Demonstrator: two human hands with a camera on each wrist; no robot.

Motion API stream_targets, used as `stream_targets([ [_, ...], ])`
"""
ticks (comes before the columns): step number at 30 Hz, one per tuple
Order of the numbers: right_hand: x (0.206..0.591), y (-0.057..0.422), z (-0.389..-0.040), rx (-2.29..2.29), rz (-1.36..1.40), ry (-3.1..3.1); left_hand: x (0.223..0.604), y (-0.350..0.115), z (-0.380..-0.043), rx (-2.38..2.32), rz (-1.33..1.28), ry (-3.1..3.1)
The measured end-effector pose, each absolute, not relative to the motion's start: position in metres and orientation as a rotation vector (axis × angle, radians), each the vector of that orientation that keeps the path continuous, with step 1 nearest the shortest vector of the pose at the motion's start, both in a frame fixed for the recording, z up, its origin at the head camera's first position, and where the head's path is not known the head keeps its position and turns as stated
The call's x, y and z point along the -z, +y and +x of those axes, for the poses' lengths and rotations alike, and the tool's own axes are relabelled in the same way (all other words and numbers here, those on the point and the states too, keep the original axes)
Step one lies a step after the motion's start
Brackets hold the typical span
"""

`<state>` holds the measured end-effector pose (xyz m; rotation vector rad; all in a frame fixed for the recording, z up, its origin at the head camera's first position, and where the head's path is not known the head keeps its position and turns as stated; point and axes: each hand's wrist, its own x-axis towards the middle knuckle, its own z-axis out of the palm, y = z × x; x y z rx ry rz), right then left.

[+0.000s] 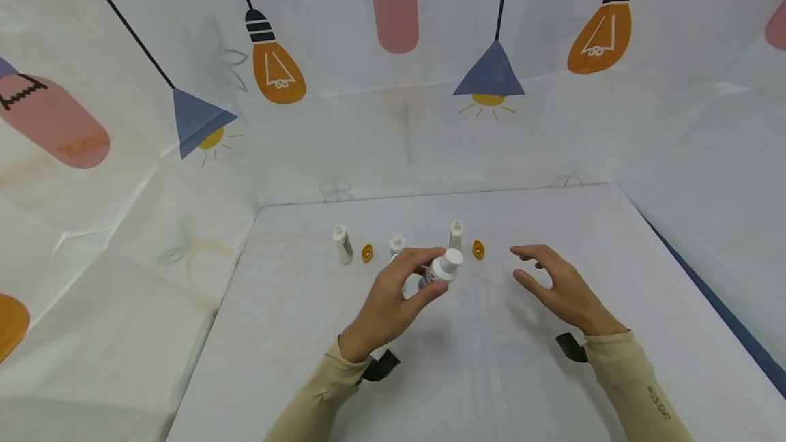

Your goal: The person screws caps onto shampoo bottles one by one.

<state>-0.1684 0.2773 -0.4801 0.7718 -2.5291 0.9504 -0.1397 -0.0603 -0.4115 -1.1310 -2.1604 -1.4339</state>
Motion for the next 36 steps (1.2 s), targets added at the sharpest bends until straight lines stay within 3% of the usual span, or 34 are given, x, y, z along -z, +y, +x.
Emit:
stream_targets([
  [8, 0.487, 0.281, -0.172, -0.955, 0.768, -2.523, 0.410, -0.113, -0.153, 1.291, -0.825, -2.179],
  [23, 0.487, 0.291, -0.175, -0.951, 0.789, -2.472, 0.454, -0.212, -0.189, 1.278, -0.304, -2.307],
  [36, 0.491, 0.290, -0.176, -0.973, 0.778, -2.469, 0.501, -0.247, -0.206, 1.418, 0.075, -2.622],
])
